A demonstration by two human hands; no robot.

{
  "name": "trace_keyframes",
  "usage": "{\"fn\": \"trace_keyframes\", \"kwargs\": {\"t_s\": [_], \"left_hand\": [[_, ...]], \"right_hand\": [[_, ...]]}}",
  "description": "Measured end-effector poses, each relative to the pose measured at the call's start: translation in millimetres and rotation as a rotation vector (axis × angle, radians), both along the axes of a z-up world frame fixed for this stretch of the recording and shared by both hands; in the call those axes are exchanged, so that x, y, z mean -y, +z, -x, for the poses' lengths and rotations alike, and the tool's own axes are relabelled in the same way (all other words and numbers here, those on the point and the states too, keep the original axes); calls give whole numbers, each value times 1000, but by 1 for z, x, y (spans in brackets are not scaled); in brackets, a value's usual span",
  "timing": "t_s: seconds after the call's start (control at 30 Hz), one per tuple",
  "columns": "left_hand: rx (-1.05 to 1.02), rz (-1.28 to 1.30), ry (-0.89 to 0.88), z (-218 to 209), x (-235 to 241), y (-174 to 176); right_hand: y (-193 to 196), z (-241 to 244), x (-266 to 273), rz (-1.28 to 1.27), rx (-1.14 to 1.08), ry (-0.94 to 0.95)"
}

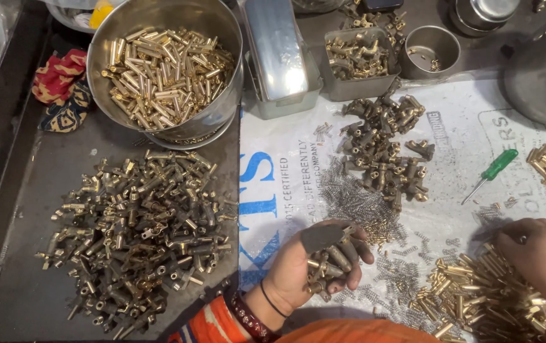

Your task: Assembling small brass metal components by inserting pins/screws into housings at a workbench.

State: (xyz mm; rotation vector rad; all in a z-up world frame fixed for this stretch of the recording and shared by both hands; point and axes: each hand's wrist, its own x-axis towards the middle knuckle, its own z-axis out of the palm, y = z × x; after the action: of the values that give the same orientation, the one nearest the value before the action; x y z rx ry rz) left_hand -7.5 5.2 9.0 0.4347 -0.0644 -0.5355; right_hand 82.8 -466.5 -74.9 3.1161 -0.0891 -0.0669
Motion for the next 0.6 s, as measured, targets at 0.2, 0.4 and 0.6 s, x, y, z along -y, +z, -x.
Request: {"fn": "trace_keyframes", "kwargs": {"t_s": [0.2,0.4,0.6], "left_hand": [[-62,165,-97,2,0,-4],[-52,136,-104,3,0,-6],[118,-638,-14,8,14,-24]], "right_hand": [[21,2,-25,57,19,-40],[30,6,-33,83,7,-9],[51,13,-56,-839,113,-28]]}}
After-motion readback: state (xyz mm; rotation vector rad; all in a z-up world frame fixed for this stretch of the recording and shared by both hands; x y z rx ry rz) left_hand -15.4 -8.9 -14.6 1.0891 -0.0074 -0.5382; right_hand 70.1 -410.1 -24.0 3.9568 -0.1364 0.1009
